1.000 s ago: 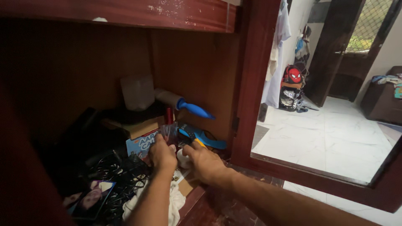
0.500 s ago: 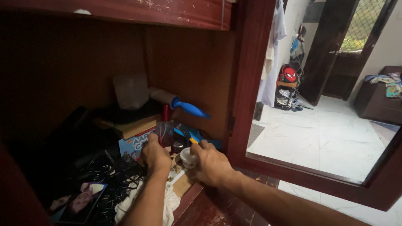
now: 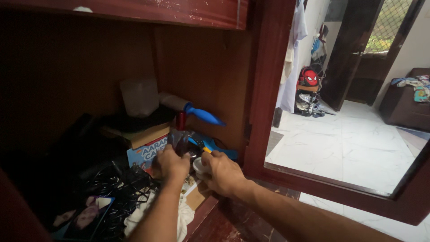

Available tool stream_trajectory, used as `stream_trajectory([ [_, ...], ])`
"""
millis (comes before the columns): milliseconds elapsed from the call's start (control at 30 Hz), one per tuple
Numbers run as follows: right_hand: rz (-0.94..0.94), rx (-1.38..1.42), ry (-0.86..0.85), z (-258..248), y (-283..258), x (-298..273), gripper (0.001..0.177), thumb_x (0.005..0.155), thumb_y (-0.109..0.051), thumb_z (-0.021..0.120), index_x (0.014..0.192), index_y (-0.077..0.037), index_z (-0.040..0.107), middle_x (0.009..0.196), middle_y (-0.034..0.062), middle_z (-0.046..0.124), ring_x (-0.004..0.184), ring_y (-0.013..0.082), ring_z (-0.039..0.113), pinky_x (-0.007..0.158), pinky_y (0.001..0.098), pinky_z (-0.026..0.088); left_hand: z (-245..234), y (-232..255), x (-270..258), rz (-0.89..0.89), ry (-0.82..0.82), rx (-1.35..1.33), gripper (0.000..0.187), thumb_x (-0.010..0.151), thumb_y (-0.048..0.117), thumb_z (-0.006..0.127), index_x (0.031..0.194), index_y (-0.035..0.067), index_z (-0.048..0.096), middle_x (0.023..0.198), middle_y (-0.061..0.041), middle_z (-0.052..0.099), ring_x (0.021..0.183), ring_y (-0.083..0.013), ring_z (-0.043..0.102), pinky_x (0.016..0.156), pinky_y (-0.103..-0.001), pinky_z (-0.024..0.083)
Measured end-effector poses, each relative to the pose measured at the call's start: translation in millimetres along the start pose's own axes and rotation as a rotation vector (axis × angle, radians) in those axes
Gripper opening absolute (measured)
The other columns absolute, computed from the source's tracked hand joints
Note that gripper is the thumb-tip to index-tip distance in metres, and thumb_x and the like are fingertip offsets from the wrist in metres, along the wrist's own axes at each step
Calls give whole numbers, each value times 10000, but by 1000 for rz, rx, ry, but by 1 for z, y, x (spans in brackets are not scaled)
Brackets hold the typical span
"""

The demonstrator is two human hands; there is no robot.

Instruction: The person organizes a cluttered wooden shelf by picking up various items, wiping them with a cloth, and placing them back. They handle objects including a red bottle, a blue comb, a small white container, and a yellow tool, moving them around to tidy the space.

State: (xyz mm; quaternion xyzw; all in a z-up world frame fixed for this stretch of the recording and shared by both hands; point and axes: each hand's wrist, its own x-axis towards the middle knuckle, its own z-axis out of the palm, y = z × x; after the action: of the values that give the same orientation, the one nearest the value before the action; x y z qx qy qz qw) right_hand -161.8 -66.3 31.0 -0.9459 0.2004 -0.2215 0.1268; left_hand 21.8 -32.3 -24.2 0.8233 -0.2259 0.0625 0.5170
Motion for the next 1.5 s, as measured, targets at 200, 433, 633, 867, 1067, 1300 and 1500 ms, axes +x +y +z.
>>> stream_trajectory([
  [200, 26, 65, 17, 6, 0, 1, 389, 866, -313, 772, 1141, -109, 585, 1205, 134, 632, 1116, 387, 625, 945, 480, 523, -8, -3, -4, 16, 20, 35, 652, 767, 225, 852, 1318, 71, 540, 1318, -215, 564, 1245, -420, 563, 1034, -502, 478],
  [433, -42, -39, 106, 9, -3, 2, 620, 637, -145, 857, 1188, -105, 574, 1222, 169, 587, 1160, 409, 561, 938, 506, 472, -18, 17, -13, -71, -61, 171, 769, 686, 247, 879, 1334, 87, 496, 1323, -189, 601, 1288, -381, 550, 1074, -515, 441],
  [633, -204, 97, 275, 6, -30, -6, 518, 715, -101, 784, 1187, -53, 576, 1156, 197, 599, 1126, 411, 549, 929, 490, 453, -45, 36, -17, -77, -27, 127, 649, 747, 129, 775, 1352, 80, 546, 1326, -216, 620, 1290, -404, 563, 1084, -517, 443],
  [867, -308, 585, 55, 26, -77, -1, 449, 816, -168, 739, 1241, -72, 630, 1132, 177, 736, 1043, 298, 715, 885, 382, 549, -106, 56, -70, 86, 368, -174, 322, 836, 39, 600, 1149, 97, 644, 1180, -158, 677, 1172, -377, 602, 1001, -485, 461],
  [1067, -489, 1097, -384, 48, -117, 1, 372, 928, -139, 613, 1297, -147, 562, 1283, 66, 632, 1210, 211, 591, 1010, 320, 503, -152, 66, -129, 102, 708, -89, 231, 909, 156, 570, 1115, 95, 657, 1177, -161, 674, 1120, -400, 605, 968, -504, 447],
  [1300, -589, -767, 486, 40, -214, -36, 361, 900, -160, 573, 1229, -36, 658, 1183, 126, 652, 1222, 239, 572, 983, 327, 475, -183, 55, -164, -115, 718, -98, 373, 964, 283, 492, 1234, 47, 597, 1266, -199, 635, 1183, -403, 594, 1019, -504, 436],
  [1500, -748, 156, 611, 62, -207, -37, 311, 1038, -52, 511, 1336, -43, 601, 1342, 58, 665, 1292, 179, 592, 1101, 349, 474, -172, 49, -162, -273, 545, -207, 518, 1011, 391, 424, 1336, 6, 545, 1342, -231, 601, 1237, -405, 584, 1063, -503, 426],
])
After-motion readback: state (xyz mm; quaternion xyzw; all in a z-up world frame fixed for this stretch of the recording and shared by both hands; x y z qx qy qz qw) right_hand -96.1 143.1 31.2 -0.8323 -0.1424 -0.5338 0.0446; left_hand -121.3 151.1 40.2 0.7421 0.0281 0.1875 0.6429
